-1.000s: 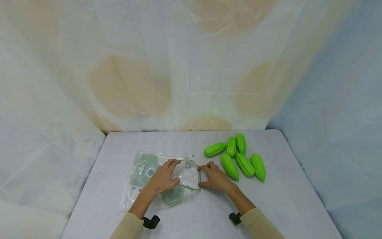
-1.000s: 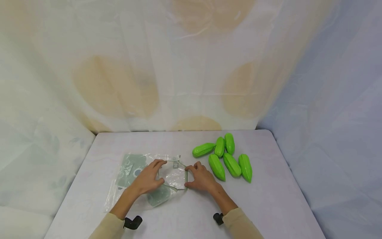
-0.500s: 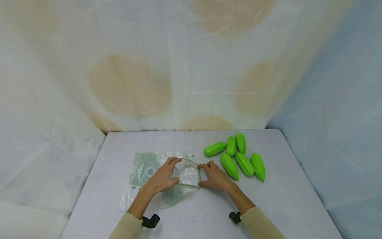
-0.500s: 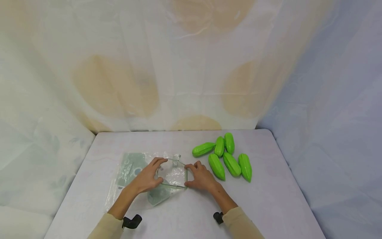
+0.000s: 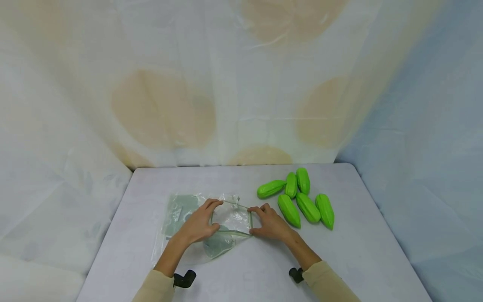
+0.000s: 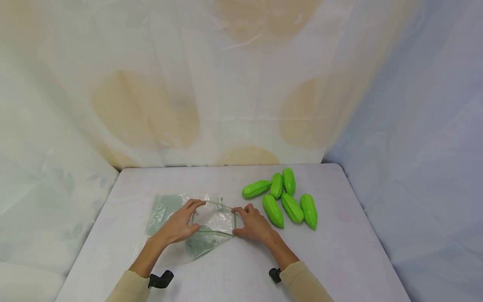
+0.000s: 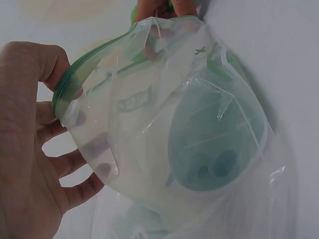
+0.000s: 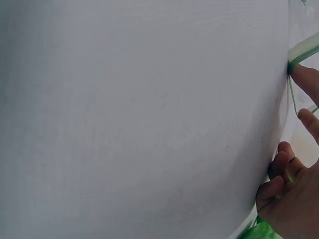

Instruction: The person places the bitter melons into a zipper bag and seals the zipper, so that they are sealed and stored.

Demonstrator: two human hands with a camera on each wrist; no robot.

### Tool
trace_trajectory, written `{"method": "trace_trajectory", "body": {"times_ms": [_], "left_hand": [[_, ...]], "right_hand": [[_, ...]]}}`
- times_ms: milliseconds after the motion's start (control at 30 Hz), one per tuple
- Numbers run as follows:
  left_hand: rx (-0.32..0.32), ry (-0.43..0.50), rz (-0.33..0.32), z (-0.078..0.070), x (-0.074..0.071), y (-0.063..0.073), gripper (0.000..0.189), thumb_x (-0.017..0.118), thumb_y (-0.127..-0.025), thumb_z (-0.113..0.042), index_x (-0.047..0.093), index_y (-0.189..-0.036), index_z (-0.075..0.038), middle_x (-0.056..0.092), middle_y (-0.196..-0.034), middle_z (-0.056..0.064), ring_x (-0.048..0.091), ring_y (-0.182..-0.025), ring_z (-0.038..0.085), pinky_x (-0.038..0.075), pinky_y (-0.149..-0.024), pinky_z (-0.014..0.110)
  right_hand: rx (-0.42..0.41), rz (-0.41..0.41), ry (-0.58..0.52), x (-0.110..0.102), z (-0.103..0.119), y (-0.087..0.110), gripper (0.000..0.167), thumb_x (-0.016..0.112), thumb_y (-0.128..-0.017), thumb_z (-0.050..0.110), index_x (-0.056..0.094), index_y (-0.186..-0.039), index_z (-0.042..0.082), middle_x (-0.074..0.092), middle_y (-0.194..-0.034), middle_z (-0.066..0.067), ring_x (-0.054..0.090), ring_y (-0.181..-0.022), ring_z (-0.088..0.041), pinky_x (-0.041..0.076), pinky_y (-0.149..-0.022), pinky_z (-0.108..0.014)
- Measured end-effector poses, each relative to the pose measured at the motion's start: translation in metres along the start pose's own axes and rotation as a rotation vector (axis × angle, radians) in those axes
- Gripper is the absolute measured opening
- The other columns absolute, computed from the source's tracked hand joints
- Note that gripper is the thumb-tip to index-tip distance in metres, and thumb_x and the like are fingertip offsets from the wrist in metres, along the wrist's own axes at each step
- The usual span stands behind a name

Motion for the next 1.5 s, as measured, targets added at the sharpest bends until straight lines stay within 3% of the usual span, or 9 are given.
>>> {"method": "trace_trajectory", "body": {"times_ms": [67, 300, 467, 733, 933, 1500], "left_hand": [[-0.001, -0.002, 0.003, 0.001, -0.001, 0.001, 0.069, 0.064, -0.085, -0.017, 0.045, -0.151, -0.014, 0.044, -0.149, 0.003, 0.052, -0.13, 0.029, 0.049, -0.095, 0.049], [-0.053, -0.067, 0.006, 0.003, 0.001, 0.004, 0.076, 0.06, -0.082, -0.026, 0.04, -0.155, -0.017, 0.047, -0.147, 0.002, 0.057, -0.12, 0.024, 0.05, -0.085, 0.043], [-0.033, -0.081, 0.026, -0.002, 0.007, 0.002, 0.08, 0.061, -0.081, -0.028, 0.037, -0.156, -0.015, 0.05, -0.145, 0.001, 0.056, -0.125, 0.026, 0.051, -0.089, 0.044], [-0.015, -0.103, 0.019, -0.007, 0.014, -0.002, 0.082, 0.061, -0.078, -0.028, 0.036, -0.156, -0.016, 0.049, -0.146, 0.0, 0.057, -0.122, 0.024, 0.049, -0.08, 0.039], [-0.004, -0.119, 0.037, -0.011, 0.02, -0.007, 0.083, 0.06, -0.079, -0.029, 0.035, -0.157, -0.016, 0.048, -0.147, -0.001, 0.058, -0.118, 0.023, 0.047, -0.074, 0.036], [-0.02, -0.107, 0.047, -0.008, 0.024, -0.011, 0.083, 0.06, -0.08, -0.029, 0.034, -0.157, -0.016, 0.047, -0.149, -0.001, 0.053, -0.13, 0.026, 0.05, -0.087, 0.045]], "right_hand": [[0.003, -0.001, 0.003, 0.001, 0.0, -0.001, 0.071, 0.083, -0.081, 0.041, 0.051, -0.143, 0.028, 0.047, -0.115, -0.008, 0.049, -0.091, -0.018, 0.049, -0.071, -0.036], [0.041, -0.006, 0.04, 0.001, -0.005, 0.0, 0.072, 0.083, -0.08, 0.044, 0.054, -0.143, 0.023, 0.047, -0.113, -0.008, 0.048, -0.088, -0.018, 0.048, -0.072, -0.034], [0.062, -0.022, 0.023, -0.003, -0.007, 0.003, 0.074, 0.085, -0.078, 0.041, 0.051, -0.142, 0.023, 0.048, -0.114, -0.01, 0.05, -0.088, -0.019, 0.049, -0.072, -0.035], [-0.082, -0.033, 0.034, -0.007, 0.003, 0.008, 0.062, 0.084, -0.082, 0.034, 0.051, -0.134, 0.026, 0.046, -0.127, -0.012, 0.055, -0.098, -0.025, 0.052, -0.077, -0.039], [-0.113, -0.034, 0.045, -0.008, 0.002, 0.011, 0.059, 0.084, -0.082, 0.032, 0.053, -0.132, 0.028, 0.042, -0.133, -0.013, 0.056, -0.103, -0.028, 0.053, -0.08, -0.04], [-0.189, -0.033, 0.088, -0.01, 0.005, 0.011, 0.058, 0.084, -0.082, 0.028, 0.053, -0.131, 0.027, 0.039, -0.138, -0.014, 0.055, -0.101, -0.028, 0.053, -0.082, -0.04]]}}
Point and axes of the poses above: each hand's wrist, its own y-axis away from the middle knuckle, its own x-axis out of the palm, z = x × y, the point moved 8 cm from there along -y, towards the middle knuckle
